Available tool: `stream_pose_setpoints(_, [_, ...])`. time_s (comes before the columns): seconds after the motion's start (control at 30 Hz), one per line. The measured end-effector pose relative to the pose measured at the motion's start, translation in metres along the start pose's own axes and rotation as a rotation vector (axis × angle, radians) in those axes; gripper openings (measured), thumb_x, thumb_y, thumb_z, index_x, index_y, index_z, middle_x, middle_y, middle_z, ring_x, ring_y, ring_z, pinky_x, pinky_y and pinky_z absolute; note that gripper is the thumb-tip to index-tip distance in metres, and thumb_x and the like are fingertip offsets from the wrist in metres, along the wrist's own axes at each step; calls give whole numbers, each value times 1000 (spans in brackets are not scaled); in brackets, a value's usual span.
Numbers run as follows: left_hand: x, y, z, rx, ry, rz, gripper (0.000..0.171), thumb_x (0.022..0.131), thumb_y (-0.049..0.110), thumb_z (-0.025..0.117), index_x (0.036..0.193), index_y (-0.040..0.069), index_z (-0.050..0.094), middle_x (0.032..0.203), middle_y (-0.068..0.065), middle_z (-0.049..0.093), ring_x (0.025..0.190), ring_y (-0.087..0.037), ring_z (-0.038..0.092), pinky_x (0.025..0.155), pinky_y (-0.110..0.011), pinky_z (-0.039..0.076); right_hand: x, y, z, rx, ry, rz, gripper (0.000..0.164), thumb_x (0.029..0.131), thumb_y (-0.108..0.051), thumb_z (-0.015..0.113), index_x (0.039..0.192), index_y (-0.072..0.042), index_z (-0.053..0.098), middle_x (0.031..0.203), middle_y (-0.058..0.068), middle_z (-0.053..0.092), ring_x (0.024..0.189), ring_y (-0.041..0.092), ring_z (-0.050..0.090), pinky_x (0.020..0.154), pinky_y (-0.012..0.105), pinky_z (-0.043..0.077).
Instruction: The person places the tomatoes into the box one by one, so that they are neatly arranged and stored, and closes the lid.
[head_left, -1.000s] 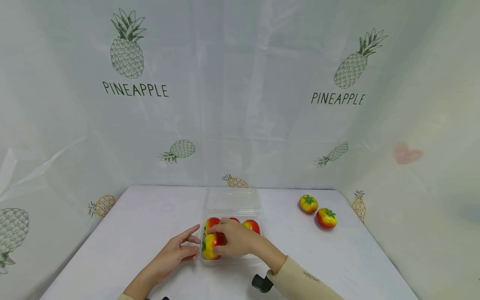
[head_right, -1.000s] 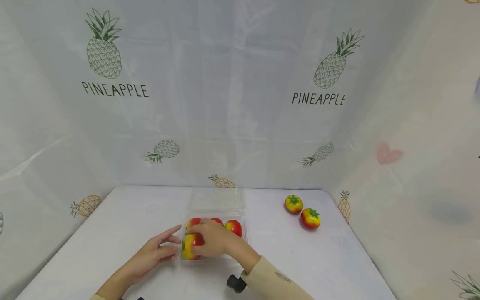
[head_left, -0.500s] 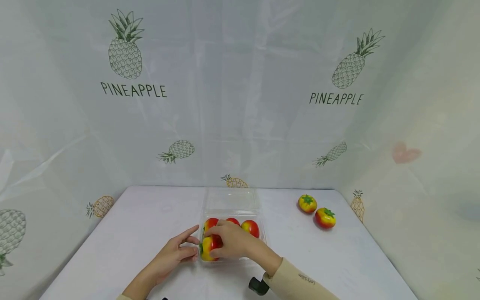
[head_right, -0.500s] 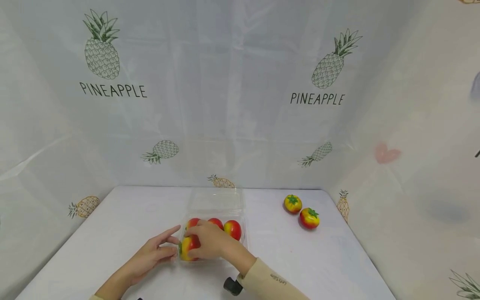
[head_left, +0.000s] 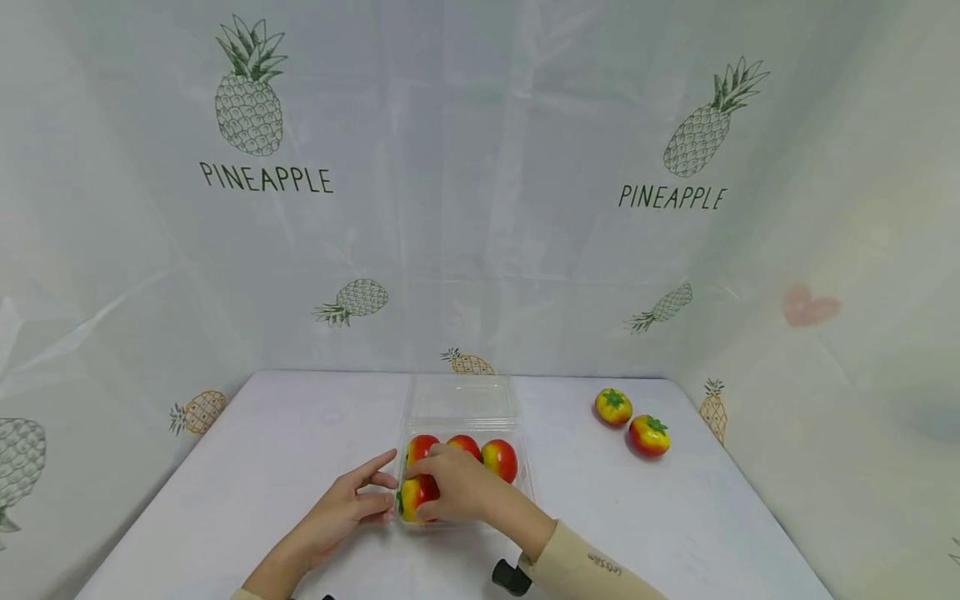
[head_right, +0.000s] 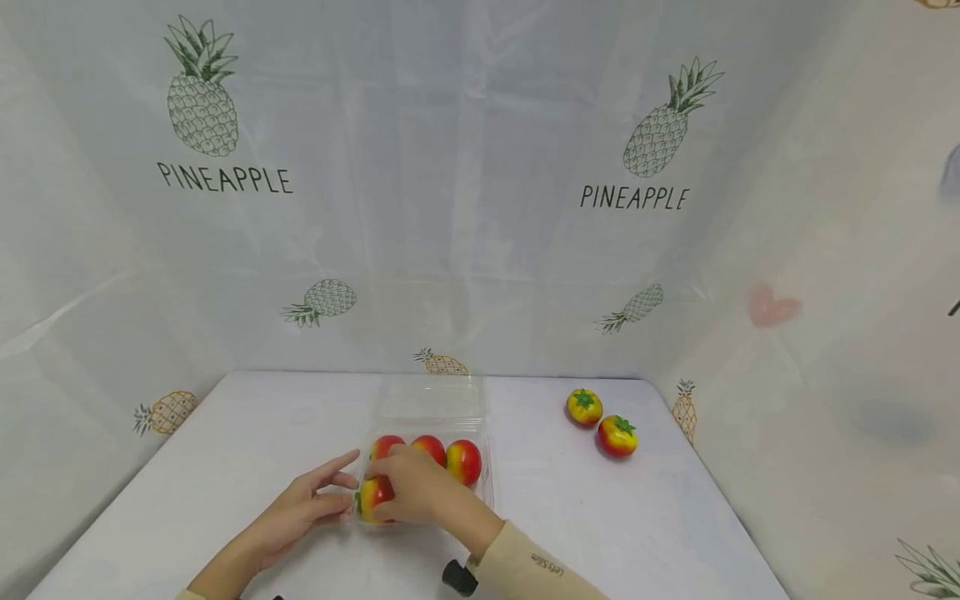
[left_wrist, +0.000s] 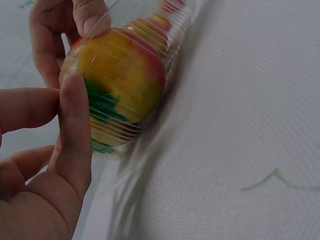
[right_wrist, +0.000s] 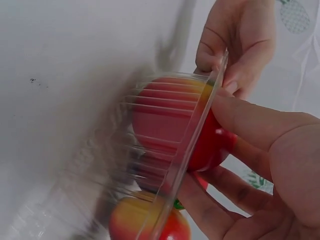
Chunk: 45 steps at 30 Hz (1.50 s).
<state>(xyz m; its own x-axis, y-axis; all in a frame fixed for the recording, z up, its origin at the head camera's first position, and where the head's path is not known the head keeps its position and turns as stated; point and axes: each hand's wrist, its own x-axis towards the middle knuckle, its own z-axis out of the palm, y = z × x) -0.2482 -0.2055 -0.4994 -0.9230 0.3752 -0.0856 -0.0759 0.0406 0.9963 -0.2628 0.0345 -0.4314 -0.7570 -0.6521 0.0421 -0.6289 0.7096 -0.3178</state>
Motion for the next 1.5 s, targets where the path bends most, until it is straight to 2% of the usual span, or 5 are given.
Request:
stream_pose_setpoints(0.53, [2, -1, -1, -5, -8, -7, 78, 102, 15, 71, 168, 6, 28, 129, -19, 52, 93, -22, 67, 87, -27, 62, -1, 1, 9, 32, 53, 25, 47, 84, -38, 92, 127, -25, 77, 129, -4, 69, 115, 12, 64, 97, 32, 60])
stream_pose_setpoints(0.83, [5, -3, -1, 1, 5, -5, 78, 103, 16, 71, 168, 6, 29, 129, -19, 52, 95, -22, 67, 88, -28, 62, -5, 8, 7, 35, 76, -49, 48, 87, -39, 90, 130, -25, 77, 116, -5, 64, 99, 5, 57, 90, 19, 57])
stream_pose_setpoints(1.0, [5, -5, -2, -1, 10, -4, 79, 103, 15, 70, 168, 5, 27, 130, -19, 52, 96, -23, 67, 89, -29, 62, -8, 12, 1, 18, 55, -106, 48, 93, -38, 84, 138, -25, 73, 119, -5, 61, 96, 2, 55, 89, 15, 53])
stream_pose_setpoints(1.27, [3, -4, -3, 5, 4, 11, 79, 103, 15, 70, 168, 4, 26, 128, -20, 53, 95, -24, 69, 91, -30, 62, -15, 18, -13, 106, 4, -79, 50, 97, -28, 78, 145, -25, 67, 118, -5, 60, 85, 3, 54, 79, 13, 51])
stream_pose_setpoints(1.5, [4, -5, -2, 6, 2, 8, 79, 103, 15, 70, 168, 3, 26, 129, -19, 53, 96, -23, 69, 91, -30, 62, -18, 25, -23, 126, -3, -74, 48, 98, -26, 76, 145, -23, 67, 127, -1, 63, 103, 10, 59, 88, 19, 54])
